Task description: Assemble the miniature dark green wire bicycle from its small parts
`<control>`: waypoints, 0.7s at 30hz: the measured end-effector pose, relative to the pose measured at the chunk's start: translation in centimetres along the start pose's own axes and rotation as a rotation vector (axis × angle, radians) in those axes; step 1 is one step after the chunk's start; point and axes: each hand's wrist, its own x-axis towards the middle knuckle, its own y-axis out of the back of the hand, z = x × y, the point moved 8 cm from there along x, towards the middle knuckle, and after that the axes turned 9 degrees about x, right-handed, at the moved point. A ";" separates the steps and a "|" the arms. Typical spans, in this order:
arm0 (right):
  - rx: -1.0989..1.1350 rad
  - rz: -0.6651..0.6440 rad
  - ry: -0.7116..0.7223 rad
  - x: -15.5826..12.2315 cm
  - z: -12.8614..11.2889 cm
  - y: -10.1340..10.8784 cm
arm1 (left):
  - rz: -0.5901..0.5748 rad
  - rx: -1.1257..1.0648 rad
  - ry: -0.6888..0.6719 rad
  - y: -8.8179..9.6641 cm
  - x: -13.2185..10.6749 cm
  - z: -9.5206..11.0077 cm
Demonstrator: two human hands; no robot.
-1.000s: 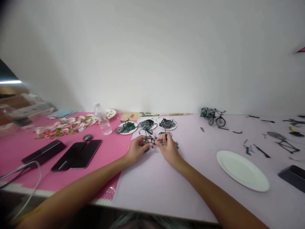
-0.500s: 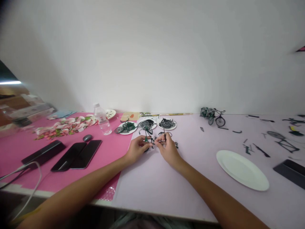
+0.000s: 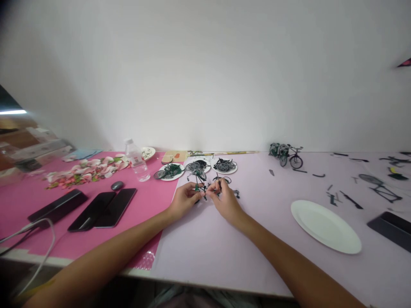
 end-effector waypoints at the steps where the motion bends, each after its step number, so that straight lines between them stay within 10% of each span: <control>1: 0.001 -0.003 0.000 0.0 0.0 0.0 | 0.000 0.001 -0.004 0.0 0.0 0.1; 21: -0.026 -0.033 0.005 -0.1 -0.3 -0.2 | 0.000 0.032 -0.017 0.1 0.0 0.1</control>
